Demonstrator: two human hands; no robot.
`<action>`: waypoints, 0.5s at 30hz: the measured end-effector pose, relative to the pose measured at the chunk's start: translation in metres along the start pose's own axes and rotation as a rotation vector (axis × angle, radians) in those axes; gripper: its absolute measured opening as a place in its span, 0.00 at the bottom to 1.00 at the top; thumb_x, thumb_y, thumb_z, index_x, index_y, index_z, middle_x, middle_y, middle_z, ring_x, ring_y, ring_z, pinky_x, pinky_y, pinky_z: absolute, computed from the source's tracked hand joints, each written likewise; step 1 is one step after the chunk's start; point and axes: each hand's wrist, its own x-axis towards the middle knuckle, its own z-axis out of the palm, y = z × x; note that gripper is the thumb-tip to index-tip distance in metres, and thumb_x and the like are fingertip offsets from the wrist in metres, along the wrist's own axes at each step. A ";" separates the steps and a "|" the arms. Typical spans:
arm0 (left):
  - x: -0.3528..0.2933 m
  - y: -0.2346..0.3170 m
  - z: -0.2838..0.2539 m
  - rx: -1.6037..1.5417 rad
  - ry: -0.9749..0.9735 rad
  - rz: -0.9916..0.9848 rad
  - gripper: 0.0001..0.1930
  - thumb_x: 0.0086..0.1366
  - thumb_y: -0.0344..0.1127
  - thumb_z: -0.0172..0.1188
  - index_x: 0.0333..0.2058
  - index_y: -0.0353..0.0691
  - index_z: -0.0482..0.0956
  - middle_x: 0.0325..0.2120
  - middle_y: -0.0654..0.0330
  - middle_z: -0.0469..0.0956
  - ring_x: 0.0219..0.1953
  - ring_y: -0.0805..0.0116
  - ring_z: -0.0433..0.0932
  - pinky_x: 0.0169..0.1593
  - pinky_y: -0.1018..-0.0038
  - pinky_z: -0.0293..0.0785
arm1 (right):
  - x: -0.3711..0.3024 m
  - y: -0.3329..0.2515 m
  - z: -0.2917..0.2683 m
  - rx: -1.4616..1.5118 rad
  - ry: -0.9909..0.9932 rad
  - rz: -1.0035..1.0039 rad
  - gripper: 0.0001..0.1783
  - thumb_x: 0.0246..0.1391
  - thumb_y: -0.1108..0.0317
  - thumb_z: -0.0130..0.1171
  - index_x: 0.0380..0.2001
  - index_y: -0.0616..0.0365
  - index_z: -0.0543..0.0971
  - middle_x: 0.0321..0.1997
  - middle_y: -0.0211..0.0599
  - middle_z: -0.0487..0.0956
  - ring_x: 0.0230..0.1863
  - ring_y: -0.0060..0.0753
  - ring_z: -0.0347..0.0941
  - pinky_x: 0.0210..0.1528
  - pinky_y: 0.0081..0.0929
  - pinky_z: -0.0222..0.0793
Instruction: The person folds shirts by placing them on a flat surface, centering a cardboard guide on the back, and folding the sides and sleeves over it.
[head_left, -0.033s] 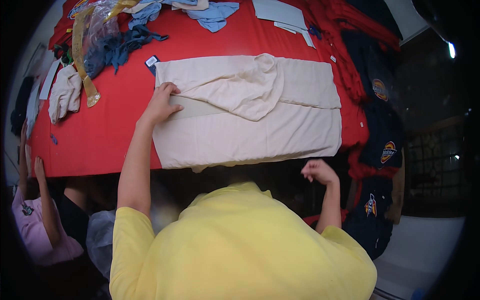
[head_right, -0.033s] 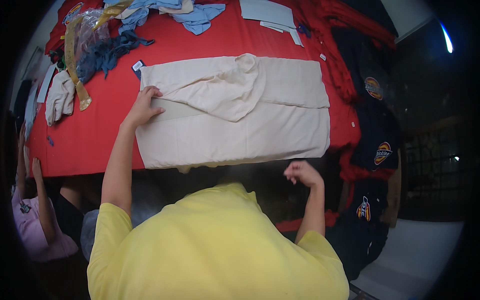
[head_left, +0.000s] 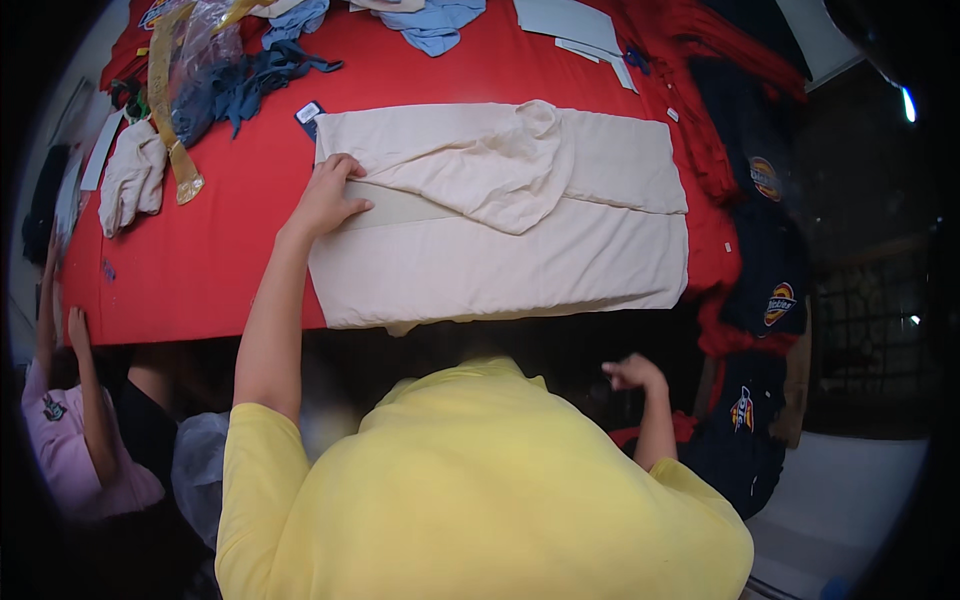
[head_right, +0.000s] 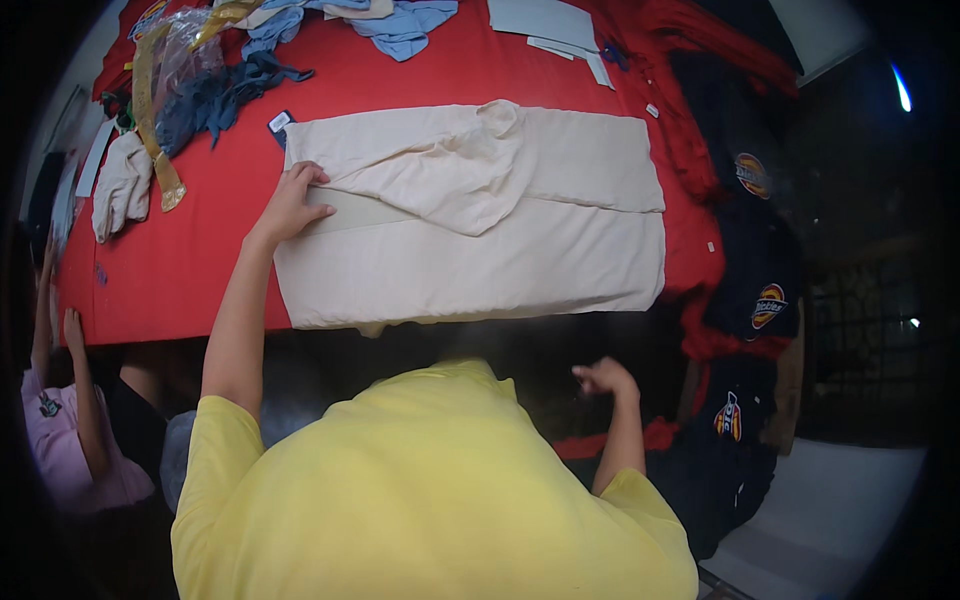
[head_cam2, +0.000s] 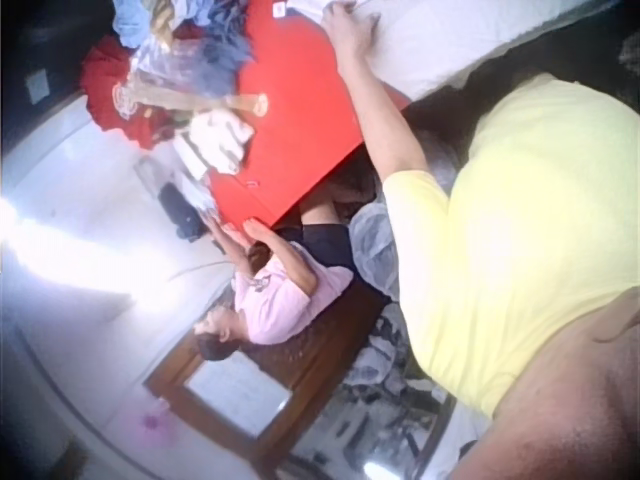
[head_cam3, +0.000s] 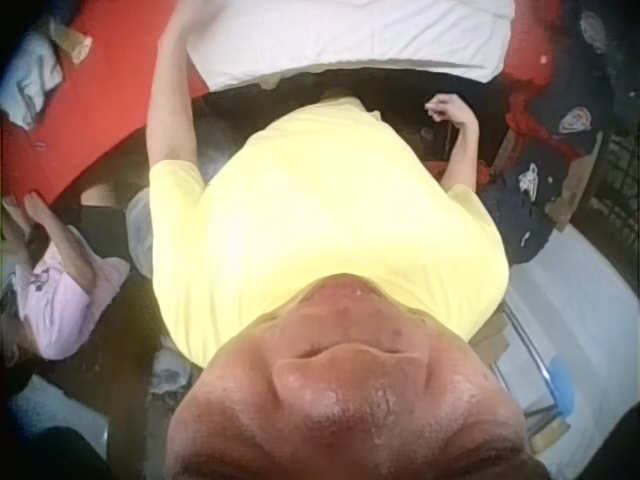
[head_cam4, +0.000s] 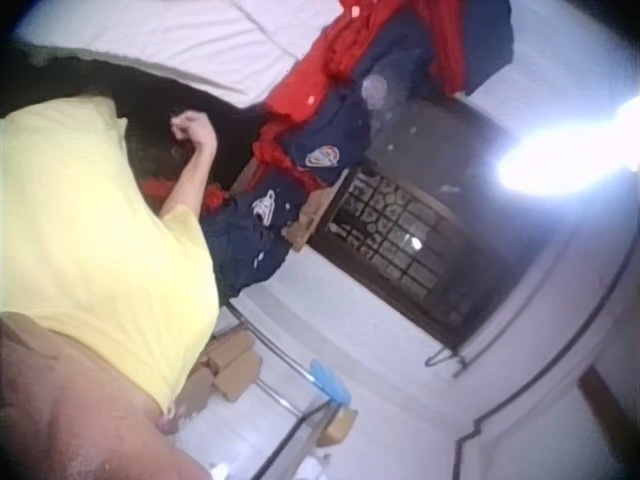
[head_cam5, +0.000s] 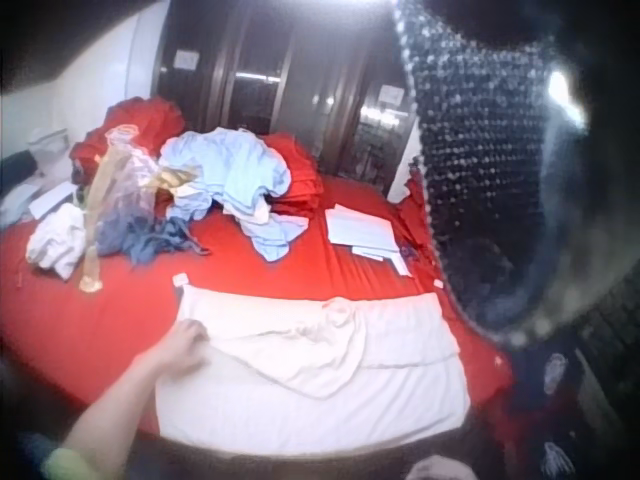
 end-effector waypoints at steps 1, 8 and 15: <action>0.000 -0.001 0.000 0.002 -0.023 0.004 0.23 0.49 0.32 0.68 0.45 0.38 0.73 0.53 0.55 0.67 0.59 0.55 0.64 0.62 0.67 0.61 | -0.005 0.021 0.024 -0.169 0.110 0.197 0.33 0.49 0.42 0.58 0.50 0.55 0.74 0.54 0.42 0.67 0.54 0.41 0.60 0.53 0.49 0.49; 0.026 -0.029 -0.022 -0.308 -0.308 -0.084 0.16 0.64 0.37 0.53 0.47 0.35 0.78 0.58 0.58 0.65 0.62 0.62 0.62 0.65 0.70 0.56 | 0.104 0.034 0.092 -0.270 0.353 -0.136 0.51 0.45 0.36 0.61 0.62 0.64 0.64 0.67 0.59 0.60 0.68 0.52 0.58 0.67 0.44 0.54; 0.023 -0.025 -0.021 -0.414 -0.253 -0.267 0.32 0.70 0.58 0.40 0.47 0.34 0.81 0.59 0.54 0.68 0.63 0.62 0.61 0.67 0.69 0.48 | 0.098 -0.158 0.192 -0.237 -0.201 -0.182 0.45 0.42 0.34 0.63 0.50 0.64 0.77 0.55 0.54 0.75 0.58 0.46 0.70 0.59 0.30 0.61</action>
